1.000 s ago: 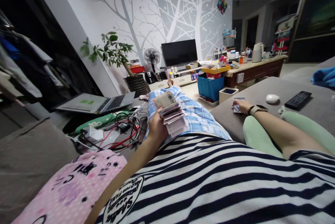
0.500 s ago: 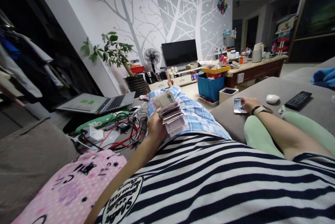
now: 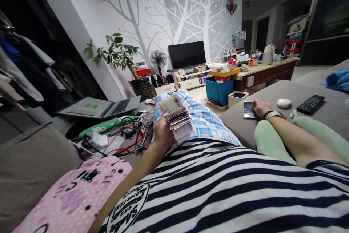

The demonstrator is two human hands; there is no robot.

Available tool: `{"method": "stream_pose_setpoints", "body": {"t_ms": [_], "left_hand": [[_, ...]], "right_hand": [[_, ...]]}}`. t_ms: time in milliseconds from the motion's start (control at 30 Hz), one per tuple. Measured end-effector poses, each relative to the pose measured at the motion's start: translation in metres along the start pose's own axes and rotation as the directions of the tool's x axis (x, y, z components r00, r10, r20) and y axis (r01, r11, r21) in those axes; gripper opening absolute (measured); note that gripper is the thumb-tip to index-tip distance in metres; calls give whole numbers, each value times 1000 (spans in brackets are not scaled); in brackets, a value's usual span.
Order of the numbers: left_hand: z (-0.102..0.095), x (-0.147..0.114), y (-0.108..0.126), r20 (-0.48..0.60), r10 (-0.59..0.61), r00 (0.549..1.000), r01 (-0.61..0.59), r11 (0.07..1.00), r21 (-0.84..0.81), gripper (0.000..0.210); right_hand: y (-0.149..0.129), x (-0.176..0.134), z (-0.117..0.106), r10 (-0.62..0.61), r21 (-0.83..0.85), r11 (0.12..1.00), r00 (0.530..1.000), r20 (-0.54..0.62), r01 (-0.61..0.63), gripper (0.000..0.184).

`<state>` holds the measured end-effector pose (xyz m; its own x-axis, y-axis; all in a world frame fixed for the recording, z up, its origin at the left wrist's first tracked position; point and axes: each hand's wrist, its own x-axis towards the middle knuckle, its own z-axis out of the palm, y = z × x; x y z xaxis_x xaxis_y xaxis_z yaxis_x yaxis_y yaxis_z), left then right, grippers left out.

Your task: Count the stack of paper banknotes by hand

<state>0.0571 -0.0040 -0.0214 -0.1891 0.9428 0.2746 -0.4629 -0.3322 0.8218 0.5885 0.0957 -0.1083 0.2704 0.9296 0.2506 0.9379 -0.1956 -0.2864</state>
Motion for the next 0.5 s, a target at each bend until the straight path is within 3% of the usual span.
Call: {"method": "stream_pose_setpoints", "body": {"t_ms": [267, 500], "left_hand": [[2, -3, -1, 21, -21, 1000, 21, 1000, -6, 60], [6, -6, 5, 53, -85, 995, 87, 995, -39, 50]], "right_hand": [[2, 4, 9, -126, -6, 992, 992, 2, 126, 27], [-2, 11, 19, -291, -8, 957, 957, 2, 291, 28]]}}
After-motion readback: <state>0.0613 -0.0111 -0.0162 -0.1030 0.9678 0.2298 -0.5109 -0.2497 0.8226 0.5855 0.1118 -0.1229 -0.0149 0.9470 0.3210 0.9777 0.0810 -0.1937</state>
